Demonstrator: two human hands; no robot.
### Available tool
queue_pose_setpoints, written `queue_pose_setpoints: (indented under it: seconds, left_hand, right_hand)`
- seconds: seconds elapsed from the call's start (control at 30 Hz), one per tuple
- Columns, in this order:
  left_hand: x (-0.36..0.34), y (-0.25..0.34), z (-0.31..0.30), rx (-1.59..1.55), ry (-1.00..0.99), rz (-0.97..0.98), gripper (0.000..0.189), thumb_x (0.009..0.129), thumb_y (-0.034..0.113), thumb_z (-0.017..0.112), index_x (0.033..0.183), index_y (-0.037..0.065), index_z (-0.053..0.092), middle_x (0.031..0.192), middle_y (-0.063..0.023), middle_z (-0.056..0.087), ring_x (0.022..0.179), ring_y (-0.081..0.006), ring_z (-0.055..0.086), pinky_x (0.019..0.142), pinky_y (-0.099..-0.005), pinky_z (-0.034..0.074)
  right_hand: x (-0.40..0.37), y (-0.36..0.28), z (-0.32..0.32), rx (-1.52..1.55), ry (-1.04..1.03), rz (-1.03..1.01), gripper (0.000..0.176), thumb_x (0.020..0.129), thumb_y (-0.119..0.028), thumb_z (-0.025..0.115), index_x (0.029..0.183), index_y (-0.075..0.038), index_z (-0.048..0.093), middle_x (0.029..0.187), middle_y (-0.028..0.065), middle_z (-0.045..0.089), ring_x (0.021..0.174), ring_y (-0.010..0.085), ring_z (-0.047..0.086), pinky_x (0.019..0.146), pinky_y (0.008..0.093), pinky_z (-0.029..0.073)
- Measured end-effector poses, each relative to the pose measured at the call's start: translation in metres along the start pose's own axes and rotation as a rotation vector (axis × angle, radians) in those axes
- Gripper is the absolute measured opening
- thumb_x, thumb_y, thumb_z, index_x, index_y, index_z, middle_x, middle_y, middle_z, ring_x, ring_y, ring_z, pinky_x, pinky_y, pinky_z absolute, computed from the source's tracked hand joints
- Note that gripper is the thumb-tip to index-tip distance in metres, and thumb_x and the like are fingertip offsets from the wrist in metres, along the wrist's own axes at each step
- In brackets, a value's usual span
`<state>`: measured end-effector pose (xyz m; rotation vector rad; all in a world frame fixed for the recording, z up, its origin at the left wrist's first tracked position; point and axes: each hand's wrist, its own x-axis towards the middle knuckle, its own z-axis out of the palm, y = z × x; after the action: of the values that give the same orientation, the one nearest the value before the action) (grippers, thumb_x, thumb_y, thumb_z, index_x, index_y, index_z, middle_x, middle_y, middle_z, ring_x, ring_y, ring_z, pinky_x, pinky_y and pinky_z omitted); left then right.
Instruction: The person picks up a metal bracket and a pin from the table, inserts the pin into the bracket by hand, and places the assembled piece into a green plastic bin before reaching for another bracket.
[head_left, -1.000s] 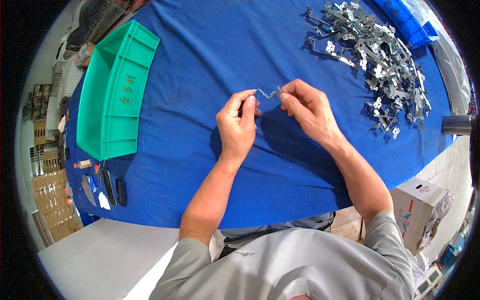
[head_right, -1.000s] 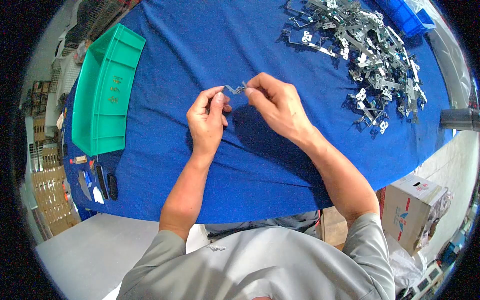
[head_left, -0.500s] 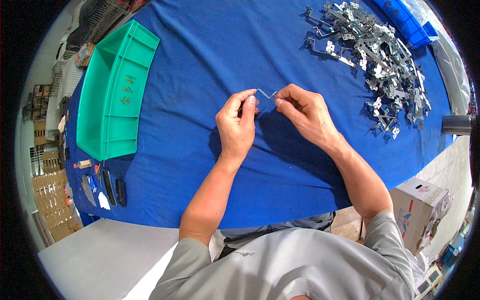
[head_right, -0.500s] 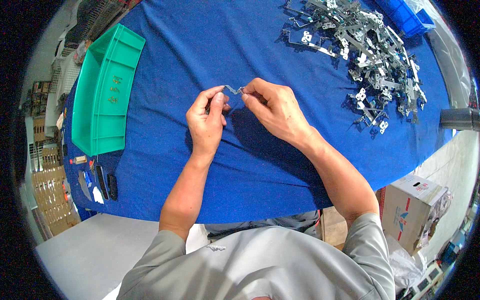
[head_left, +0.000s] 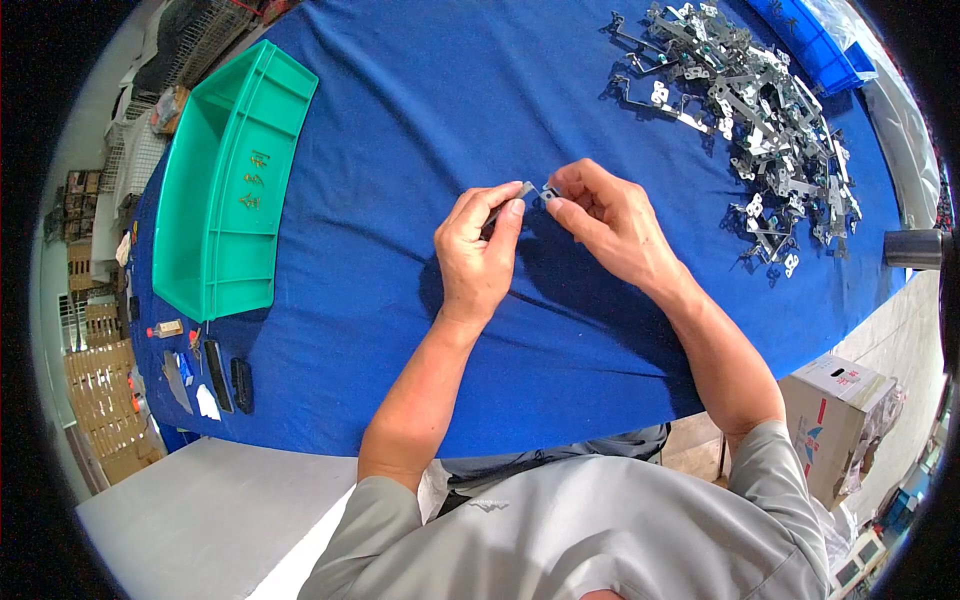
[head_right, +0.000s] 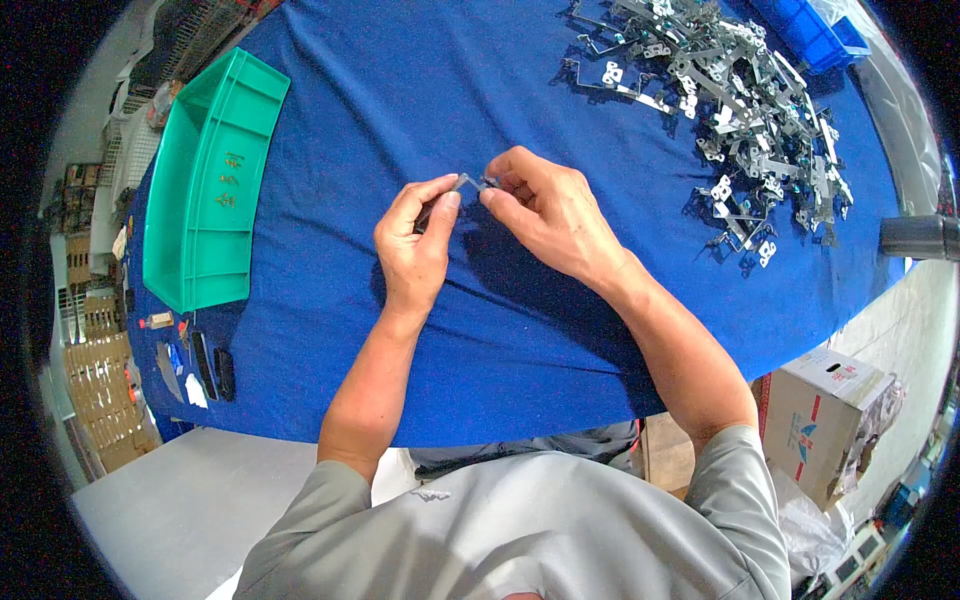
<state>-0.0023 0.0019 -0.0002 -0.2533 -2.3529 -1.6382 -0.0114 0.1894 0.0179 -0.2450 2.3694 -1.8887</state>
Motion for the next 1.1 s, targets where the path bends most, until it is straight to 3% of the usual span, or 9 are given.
queue_pose_setpoints:
  seconds: [0.1, 0.2, 0.3, 0.4, 0.5, 0.9, 1.1]
  left_hand:
    - [-0.001, -0.002, 0.001, -0.002, -0.026, 0.043, 0.015, 0.095, 0.005, 0.07, 0.108, 0.0, 0.075, 0.094, -0.0047, 0.072, 0.081, -0.0073, 0.062, 0.073, -0.0231, 0.05]
    - [0.0, 0.0, 0.0, 0.0, -0.053, 0.02, 0.014, 0.095, 0.005, 0.069, 0.107, 0.0, 0.075, 0.092, -0.0042, 0.072, 0.08, -0.0079, 0.063, 0.073, -0.0236, 0.05]
    - [0.0, -0.007, 0.001, 0.049, -0.052, 0.086, 0.016, 0.098, 0.007, 0.067, 0.11, 0.0, 0.074, 0.09, -0.0041, 0.071, 0.077, -0.0073, 0.063, 0.066, -0.0222, 0.05]
    - [-0.002, -0.007, 0.003, -0.121, 0.011, -0.211, 0.018, 0.102, 0.011, 0.064, 0.115, 0.001, 0.072, 0.09, -0.0048, 0.071, 0.073, -0.0067, 0.064, 0.056, -0.0203, 0.049]
    - [-0.002, -0.009, 0.002, -0.136, -0.004, -0.217, 0.02, 0.104, 0.014, 0.062, 0.117, 0.001, 0.07, 0.09, -0.0055, 0.071, 0.071, -0.0061, 0.064, 0.048, -0.0189, 0.047]
    - [-0.001, -0.005, 0.001, -0.187, 0.003, -0.229, 0.019, 0.104, 0.012, 0.062, 0.117, 0.001, 0.07, 0.091, -0.0058, 0.072, 0.073, -0.0074, 0.066, 0.05, -0.0193, 0.049]
    - [-0.001, -0.012, -0.002, -0.015, 0.019, -0.113, 0.017, 0.101, 0.011, 0.067, 0.114, 0.003, 0.073, 0.09, -0.0018, 0.071, 0.07, -0.0031, 0.059, 0.055, -0.0191, 0.045]
  right_hand:
    - [0.002, 0.007, -0.004, -0.183, 0.003, -0.098, 0.014, 0.096, -0.011, 0.067, 0.104, 0.0, 0.064, 0.076, 0.0093, 0.065, 0.065, 0.0182, 0.061, 0.061, 0.0349, 0.049]
    - [0.005, 0.014, 0.0, -0.263, 0.157, -0.326, 0.015, 0.099, -0.014, 0.066, 0.105, -0.001, 0.065, 0.076, 0.0074, 0.064, 0.067, 0.0159, 0.06, 0.062, 0.0333, 0.048]
    - [0.004, 0.01, -0.001, -0.028, 0.187, -0.157, 0.015, 0.1, -0.015, 0.065, 0.104, 0.0, 0.065, 0.076, 0.0063, 0.064, 0.068, 0.0132, 0.058, 0.062, 0.0317, 0.046]
    - [0.002, 0.006, -0.003, 0.161, 0.073, 0.027, 0.015, 0.1, -0.015, 0.064, 0.103, 0.0, 0.065, 0.074, 0.0053, 0.062, 0.065, 0.0104, 0.054, 0.059, 0.0305, 0.044]
    - [-0.001, 0.012, 0.002, 0.107, -0.032, -0.041, 0.015, 0.1, -0.015, 0.063, 0.101, 0.0, 0.066, 0.071, 0.0038, 0.059, 0.063, 0.0077, 0.05, 0.055, 0.0294, 0.041]
    - [0.0, 0.009, 0.002, 0.006, -0.011, -0.075, 0.017, 0.099, -0.016, 0.064, 0.099, 0.001, 0.066, 0.065, 0.0055, 0.055, 0.058, 0.0083, 0.048, 0.052, 0.0311, 0.04]
    - [0.0, 0.005, -0.001, -0.205, 0.042, -0.17, 0.015, 0.095, -0.014, 0.068, 0.096, 0.001, 0.065, 0.071, 0.014, 0.063, 0.059, 0.0197, 0.059, 0.055, 0.0369, 0.045]
